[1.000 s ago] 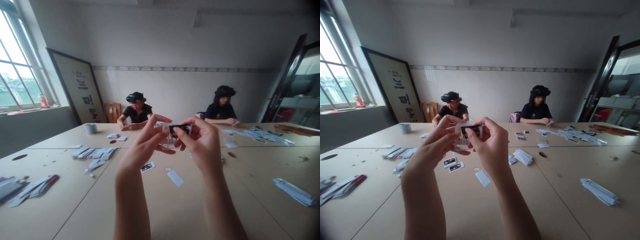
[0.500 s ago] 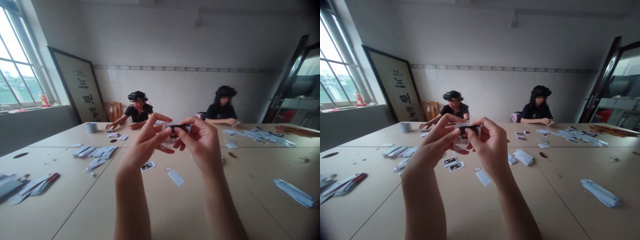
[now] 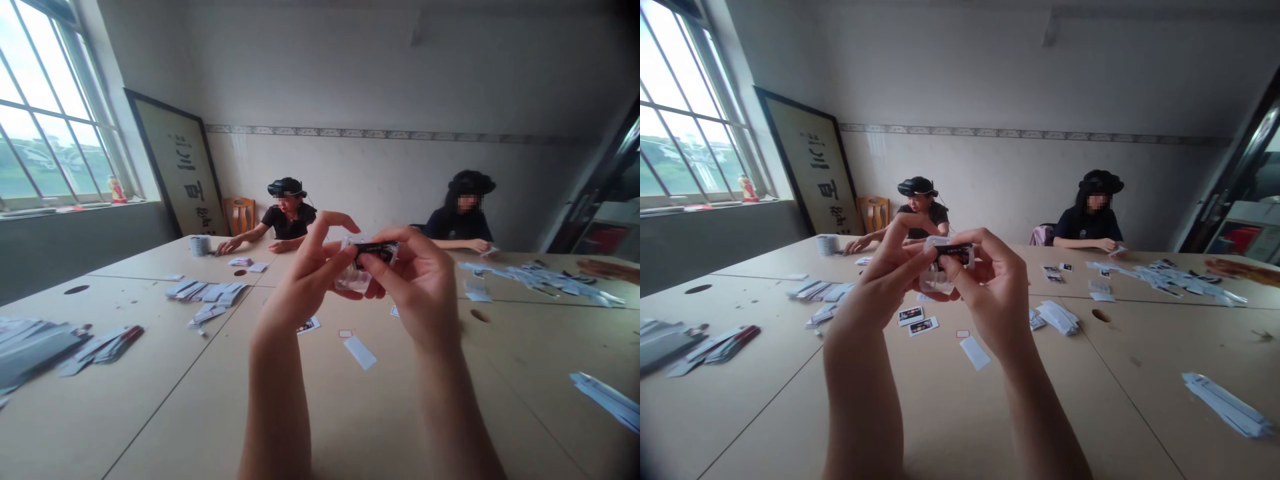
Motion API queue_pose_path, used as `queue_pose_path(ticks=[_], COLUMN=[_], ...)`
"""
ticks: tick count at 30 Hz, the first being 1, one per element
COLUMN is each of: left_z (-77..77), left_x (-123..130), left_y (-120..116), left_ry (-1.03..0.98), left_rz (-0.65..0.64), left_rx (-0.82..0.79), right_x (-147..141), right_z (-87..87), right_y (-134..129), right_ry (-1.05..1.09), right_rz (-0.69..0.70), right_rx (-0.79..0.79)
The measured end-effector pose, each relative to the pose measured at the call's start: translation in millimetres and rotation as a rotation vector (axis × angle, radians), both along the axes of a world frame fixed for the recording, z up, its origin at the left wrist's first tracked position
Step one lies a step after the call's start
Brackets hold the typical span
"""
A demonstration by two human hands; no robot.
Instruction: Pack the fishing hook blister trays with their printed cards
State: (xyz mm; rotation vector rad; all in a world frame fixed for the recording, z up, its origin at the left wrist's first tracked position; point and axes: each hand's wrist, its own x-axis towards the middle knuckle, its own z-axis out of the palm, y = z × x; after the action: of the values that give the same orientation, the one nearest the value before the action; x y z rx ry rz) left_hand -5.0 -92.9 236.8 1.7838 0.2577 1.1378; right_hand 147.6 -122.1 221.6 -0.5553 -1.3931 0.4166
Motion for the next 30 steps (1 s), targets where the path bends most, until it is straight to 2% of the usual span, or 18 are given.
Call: queue_pose_path(ticks=[3, 11, 16, 19, 23, 26, 30], left_z=[0.7, 4.0, 6.3, 7.1, 6.3, 5.6, 6.0], left_x=[1.3, 3.0, 6.1, 5.9, 3.7, 3.1, 4.8], left_y=[-3.2, -12.1, -12.4, -13.0, -13.8, -13.8, -15.2], left_ry=[0.026, 0.080, 0.035, -0.005, 0.024, 0.013, -0.047], left_rz=[0.021, 0.191, 0.288, 0.204, 0.061, 0.061, 0.150], left_rx=[0.020, 0.041, 0.030, 0.026, 0.004, -0.007, 0.005], right_x=[-2.0, -2.9, 6.8, 12.8, 17.0, 17.5, 16.3], right_z=[-0.4, 5.2, 4.1, 2.7, 1.4, 0.2, -1.2], right_y=[-0.7, -12.1, -15.1, -17.7, -19.9, -19.2, -17.7], right_ry=[0.022, 0.004, -0.124, -0.220, -0.348, -0.364, -0.389], right_rz=[-0.021, -0.126, -0.057, 0.029, 0.078, 0.083, 0.029], right_rx=[0.001, -0.013, -0.106, -0.170, -0.221, -0.240, -0.267])
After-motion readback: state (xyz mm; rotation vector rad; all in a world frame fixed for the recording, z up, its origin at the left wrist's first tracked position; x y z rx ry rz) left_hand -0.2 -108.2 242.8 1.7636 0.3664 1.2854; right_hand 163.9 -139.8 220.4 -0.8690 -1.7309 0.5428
